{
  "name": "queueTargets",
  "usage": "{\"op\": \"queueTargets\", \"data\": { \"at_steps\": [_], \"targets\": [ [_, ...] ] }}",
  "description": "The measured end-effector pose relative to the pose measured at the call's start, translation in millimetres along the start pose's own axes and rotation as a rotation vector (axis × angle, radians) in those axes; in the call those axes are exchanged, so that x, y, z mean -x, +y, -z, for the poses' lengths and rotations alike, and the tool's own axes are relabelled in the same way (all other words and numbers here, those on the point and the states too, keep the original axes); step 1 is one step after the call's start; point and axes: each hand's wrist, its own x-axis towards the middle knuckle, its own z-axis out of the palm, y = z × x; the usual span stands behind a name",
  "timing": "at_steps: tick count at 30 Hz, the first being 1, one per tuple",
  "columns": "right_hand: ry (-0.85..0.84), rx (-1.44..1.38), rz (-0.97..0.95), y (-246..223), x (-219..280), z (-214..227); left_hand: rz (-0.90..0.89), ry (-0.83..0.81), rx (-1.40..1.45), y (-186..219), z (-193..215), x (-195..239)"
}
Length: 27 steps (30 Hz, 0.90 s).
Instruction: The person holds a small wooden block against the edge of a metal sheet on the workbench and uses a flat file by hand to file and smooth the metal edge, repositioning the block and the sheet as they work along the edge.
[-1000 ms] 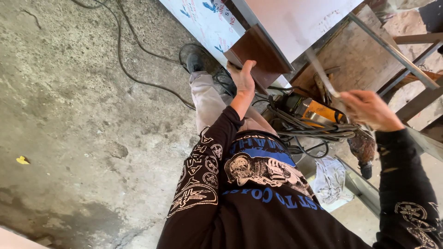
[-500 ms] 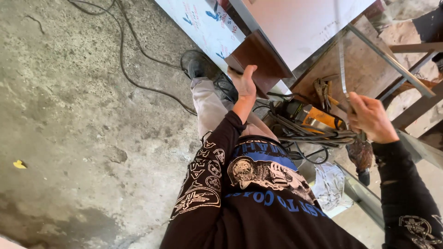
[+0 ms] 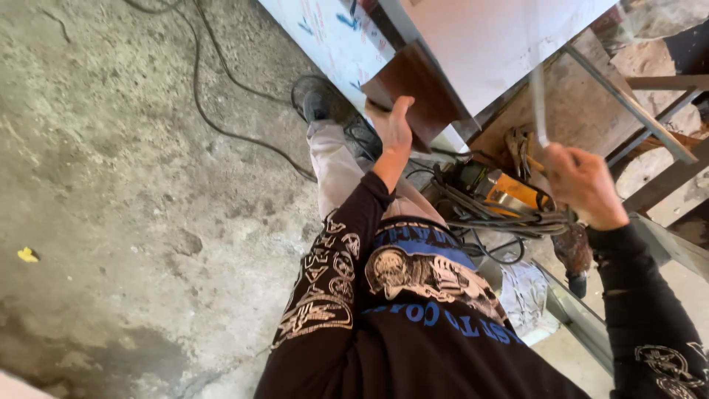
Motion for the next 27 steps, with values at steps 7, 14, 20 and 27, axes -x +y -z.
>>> {"op": "queueTargets", "data": {
  "at_steps": [7, 14, 20, 27],
  "targets": [
    [-0.050, -0.681, 0.140, 30, -31, -36, 0.006, 0.007, -0.036, 2, -1, -7],
    [-0.029, 0.038, -0.002, -85, 7, -29, 0.016, 0.030, -0.002, 17, -5, -22],
    [0.122, -0.332, 0.168, -118, 11, -10, 0.051, 0.044, -0.108, 32, -12, -29],
    [-0.026, 0.399, 0.286, -89, -13, -71, 0.042, 0.085, 0.035, 2, 0, -48]
  ]
}}
